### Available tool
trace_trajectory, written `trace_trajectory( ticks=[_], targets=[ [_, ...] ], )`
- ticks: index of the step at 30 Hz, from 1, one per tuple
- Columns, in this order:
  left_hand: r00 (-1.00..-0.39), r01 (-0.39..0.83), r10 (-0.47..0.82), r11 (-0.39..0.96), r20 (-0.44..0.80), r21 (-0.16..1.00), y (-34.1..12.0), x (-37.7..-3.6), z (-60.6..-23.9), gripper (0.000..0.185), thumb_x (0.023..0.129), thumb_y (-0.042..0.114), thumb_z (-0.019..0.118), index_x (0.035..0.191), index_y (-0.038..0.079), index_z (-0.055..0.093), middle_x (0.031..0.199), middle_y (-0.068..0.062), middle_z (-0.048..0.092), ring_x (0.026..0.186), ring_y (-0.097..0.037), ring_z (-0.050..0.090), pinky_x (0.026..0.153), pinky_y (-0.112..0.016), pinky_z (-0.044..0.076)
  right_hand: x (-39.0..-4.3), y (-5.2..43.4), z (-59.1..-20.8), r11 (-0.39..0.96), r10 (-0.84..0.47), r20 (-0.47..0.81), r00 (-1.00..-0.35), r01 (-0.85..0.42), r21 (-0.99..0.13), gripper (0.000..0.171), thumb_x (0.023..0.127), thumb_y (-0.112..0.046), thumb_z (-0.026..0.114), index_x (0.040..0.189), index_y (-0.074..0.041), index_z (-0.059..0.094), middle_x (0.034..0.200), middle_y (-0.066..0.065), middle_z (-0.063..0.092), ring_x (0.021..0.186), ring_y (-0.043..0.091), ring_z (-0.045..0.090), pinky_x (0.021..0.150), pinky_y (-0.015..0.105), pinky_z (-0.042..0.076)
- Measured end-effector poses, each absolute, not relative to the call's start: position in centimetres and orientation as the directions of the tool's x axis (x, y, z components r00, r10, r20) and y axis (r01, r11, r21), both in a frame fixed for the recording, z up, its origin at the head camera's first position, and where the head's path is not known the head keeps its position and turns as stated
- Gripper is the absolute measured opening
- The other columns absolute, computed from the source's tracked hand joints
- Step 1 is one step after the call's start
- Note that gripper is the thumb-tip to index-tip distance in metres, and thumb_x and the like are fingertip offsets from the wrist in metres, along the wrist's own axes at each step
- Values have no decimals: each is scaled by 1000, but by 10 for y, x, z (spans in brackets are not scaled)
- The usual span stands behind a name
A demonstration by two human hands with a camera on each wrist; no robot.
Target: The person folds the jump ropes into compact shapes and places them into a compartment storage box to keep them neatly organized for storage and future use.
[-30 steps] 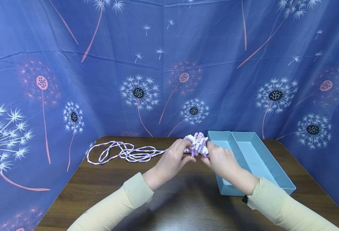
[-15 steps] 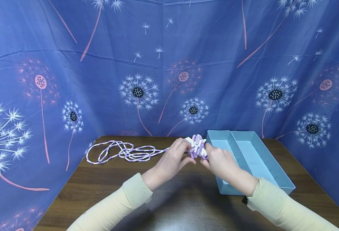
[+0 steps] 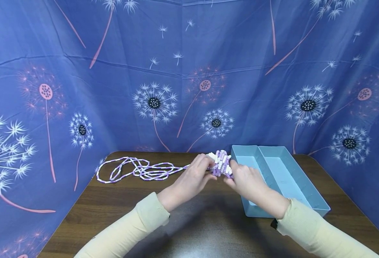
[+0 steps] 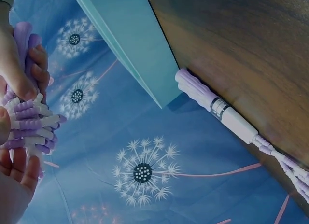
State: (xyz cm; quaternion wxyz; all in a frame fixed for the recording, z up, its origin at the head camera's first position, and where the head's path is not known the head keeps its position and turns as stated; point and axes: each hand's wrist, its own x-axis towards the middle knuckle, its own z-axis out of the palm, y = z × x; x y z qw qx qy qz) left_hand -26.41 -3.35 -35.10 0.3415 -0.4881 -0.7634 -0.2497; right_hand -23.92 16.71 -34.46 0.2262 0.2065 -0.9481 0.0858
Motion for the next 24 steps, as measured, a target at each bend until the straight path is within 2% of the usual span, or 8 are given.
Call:
trace_trajectory(
  ticks=[3,9,15,20,24],
  targets=[
    [-279,921,570,386,773,47,-33,-265,-350,32,79,10,71,101,3,48,96,-4,51,91,-14,50,83,-22,44,-238,166,-343,903,-338,453,-825,-420,-91,28,74,-20,70,83,-3,50,55,0,44,44,14,40,39,30,33],
    [-297,927,545,363,784,99,-35,-266,-349,22,82,2,66,97,3,50,93,-4,52,91,-14,52,83,-22,45,-237,166,-342,904,-333,440,-834,-415,-104,27,73,-21,70,82,-4,50,54,-1,42,45,14,39,40,30,33],
    [-312,931,557,340,770,131,-35,-266,-349,24,82,5,67,100,2,51,96,-5,54,93,-13,53,84,-20,45,-236,166,-346,901,-331,411,-850,-414,-131,26,75,-21,69,82,-3,51,55,0,43,46,13,38,40,28,33],
    [-292,917,564,395,772,58,-32,-263,-346,22,85,3,64,102,2,50,97,-6,53,92,-14,53,83,-21,46,-235,165,-346,899,-314,403,-860,-406,-165,24,75,-20,67,82,-4,51,55,-1,43,47,14,38,40,29,32],
    [-269,898,532,440,803,9,-31,-264,-346,19,83,3,60,99,2,50,96,-6,52,90,-14,52,79,-21,46,-234,163,-344,898,-307,414,-857,-404,-171,23,75,-20,66,82,-5,50,55,-1,42,46,14,38,40,29,31]
  ],
)
